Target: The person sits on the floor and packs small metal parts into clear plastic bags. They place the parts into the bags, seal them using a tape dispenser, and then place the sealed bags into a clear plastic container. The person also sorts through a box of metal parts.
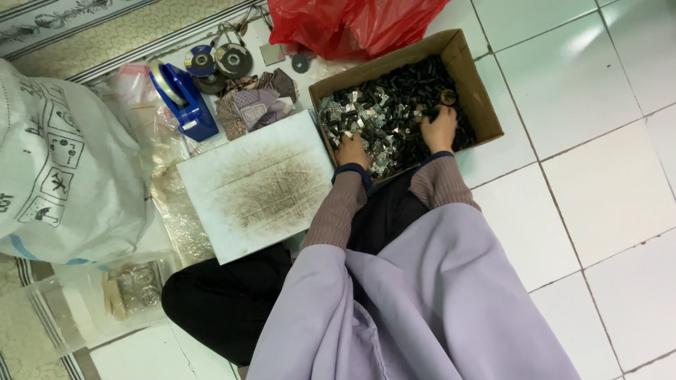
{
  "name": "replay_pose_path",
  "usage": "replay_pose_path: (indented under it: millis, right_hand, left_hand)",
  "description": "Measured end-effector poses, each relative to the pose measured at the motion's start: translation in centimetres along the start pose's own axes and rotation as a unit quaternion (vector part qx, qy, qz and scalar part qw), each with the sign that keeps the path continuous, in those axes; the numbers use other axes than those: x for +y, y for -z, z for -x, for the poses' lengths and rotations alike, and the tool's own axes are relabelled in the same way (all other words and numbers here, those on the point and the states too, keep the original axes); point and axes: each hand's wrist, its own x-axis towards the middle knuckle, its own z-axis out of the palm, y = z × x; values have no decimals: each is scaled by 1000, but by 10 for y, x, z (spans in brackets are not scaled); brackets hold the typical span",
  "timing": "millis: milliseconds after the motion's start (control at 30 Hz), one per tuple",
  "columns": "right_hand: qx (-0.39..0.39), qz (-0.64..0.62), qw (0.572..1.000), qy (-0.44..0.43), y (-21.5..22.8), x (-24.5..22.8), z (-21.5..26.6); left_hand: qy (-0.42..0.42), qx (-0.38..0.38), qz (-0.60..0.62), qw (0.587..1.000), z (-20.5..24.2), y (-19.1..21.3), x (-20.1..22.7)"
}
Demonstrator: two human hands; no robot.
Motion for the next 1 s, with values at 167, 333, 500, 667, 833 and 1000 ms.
replay_pose_path:
  millis: [167,333,500,667,833,1000]
  right_hand:
    - [-59,59,996,-42,26,-22,2]
    - [-118,78,988,-68,22,-10,-14]
    - [-157,123,976,-89,11,-2,-32]
    - [-139,174,972,-81,-8,16,-43]
    - [-91,226,969,-46,-14,17,-37]
    - [-3,272,962,26,-43,51,-50]
  left_hand:
    - [7,-11,-6,1000,-4,3,3]
    - [5,-18,24,1000,9,18,8]
    - [-21,-22,34,999,9,20,11]
    - [-50,-37,60,996,24,35,18]
    - [-71,-26,65,995,35,48,23]
    - [-88,-23,102,991,41,59,25]
